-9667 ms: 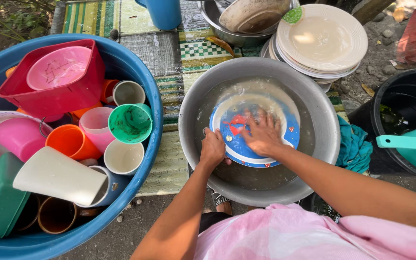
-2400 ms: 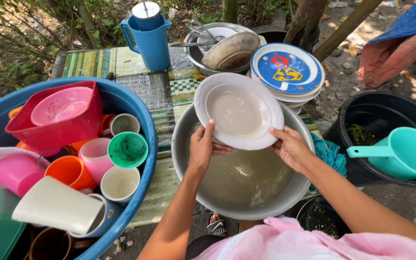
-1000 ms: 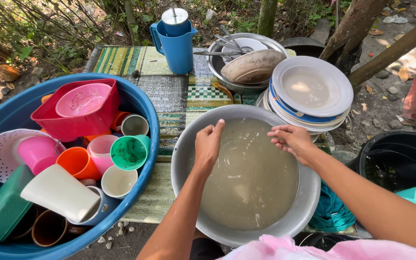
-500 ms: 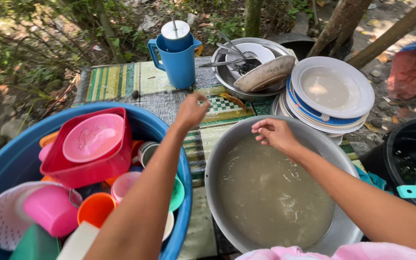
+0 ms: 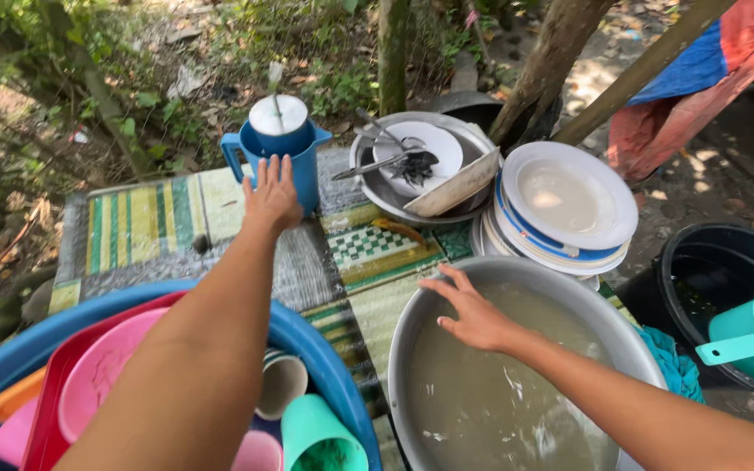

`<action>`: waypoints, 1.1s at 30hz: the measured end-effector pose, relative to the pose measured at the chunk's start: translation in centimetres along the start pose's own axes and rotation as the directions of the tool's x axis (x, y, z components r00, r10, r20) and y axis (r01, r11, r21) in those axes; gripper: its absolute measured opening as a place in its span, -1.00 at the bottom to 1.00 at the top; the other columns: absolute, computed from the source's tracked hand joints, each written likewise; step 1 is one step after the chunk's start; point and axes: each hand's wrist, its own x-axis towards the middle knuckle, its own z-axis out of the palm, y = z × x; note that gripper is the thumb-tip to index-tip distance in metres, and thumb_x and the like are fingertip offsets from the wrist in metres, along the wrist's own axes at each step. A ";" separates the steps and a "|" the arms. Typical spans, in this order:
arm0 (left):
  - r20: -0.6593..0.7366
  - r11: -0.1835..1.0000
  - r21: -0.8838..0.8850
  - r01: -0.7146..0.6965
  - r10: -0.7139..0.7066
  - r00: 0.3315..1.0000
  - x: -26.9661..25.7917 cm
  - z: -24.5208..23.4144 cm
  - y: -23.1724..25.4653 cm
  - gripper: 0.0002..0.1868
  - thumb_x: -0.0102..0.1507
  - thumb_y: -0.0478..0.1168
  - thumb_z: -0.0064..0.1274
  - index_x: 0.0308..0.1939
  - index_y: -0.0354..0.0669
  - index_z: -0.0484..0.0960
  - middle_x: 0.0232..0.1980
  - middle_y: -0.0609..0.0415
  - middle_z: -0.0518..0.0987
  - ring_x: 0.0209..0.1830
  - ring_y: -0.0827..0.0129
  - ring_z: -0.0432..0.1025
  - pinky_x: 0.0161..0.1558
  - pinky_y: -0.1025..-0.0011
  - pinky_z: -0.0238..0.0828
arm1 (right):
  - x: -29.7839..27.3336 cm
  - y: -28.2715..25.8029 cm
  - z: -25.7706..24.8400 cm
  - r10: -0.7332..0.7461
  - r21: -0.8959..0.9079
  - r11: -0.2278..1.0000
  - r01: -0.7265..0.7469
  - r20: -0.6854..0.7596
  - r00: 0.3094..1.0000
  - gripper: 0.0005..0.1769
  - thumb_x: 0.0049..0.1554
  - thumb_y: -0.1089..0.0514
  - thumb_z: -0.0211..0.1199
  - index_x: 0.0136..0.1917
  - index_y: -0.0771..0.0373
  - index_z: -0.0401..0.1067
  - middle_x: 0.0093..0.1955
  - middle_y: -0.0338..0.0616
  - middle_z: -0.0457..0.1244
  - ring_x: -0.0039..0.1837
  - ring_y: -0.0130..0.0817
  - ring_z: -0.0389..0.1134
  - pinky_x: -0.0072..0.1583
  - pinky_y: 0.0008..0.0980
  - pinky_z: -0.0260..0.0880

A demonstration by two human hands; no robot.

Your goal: The person washes plates, bowls, cups, and a blue pitcher by hand in a large basin of water, then places the washed items into a blue plastic basket.

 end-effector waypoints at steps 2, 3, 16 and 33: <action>-0.055 0.996 0.042 -0.073 0.075 0.996 0.7 0.1 -1.5 -0.04 0.09 -0.26 0.07 0.55 -0.23 0.01 0.58 -0.14 0.07 0.59 -0.03 -0.14 0.43 -0.23 -0.24 | 0.3 -0.1 0.0 0.004 0.010 1.000 -0.004 0.030 1.000 -0.24 0.09 0.28 0.31 0.49 -0.13 0.19 0.68 -0.07 -0.28 0.65 0.07 -0.12 0.52 -0.07 0.06; -0.075 0.994 0.065 -0.088 0.093 0.993 1.0 0.6 -1.6 -0.20 0.14 -0.27 0.04 0.47 -0.22 0.14 0.49 -0.14 0.19 0.56 -0.01 -0.03 0.45 -0.21 -0.15 | 0.2 -0.3 0.0 0.027 0.005 1.000 -0.027 0.029 0.999 -0.25 0.09 0.29 0.30 0.48 -0.14 0.19 0.68 -0.10 -0.27 0.65 0.05 -0.10 0.51 -0.08 0.08; -0.369 0.956 0.226 -0.186 0.261 0.892 3.6 1.7 -1.6 -0.79 0.18 -0.30 0.04 -0.10 -0.23 0.57 0.01 -0.15 0.51 0.11 0.00 0.37 0.06 0.10 0.28 | -0.6 -1.4 0.2 0.026 0.074 0.997 -0.027 0.022 0.999 -0.13 0.06 0.44 0.22 0.51 -0.17 0.09 0.69 -0.20 -0.33 0.51 0.00 0.12 0.35 -0.14 0.37; -0.413 0.957 0.069 -0.283 0.285 0.865 -11.0 1.1 6.7 -0.85 0.17 -0.29 0.00 -0.42 0.00 0.68 -0.21 0.06 0.65 -0.06 0.22 0.49 0.00 0.22 0.30 | 2.1 -2.2 -0.8 -0.010 -0.088 0.996 -0.010 -0.215 0.977 -0.31 0.14 0.13 0.35 0.50 -0.01 0.22 0.50 -0.18 0.16 0.47 -0.07 0.22 0.46 -0.11 0.23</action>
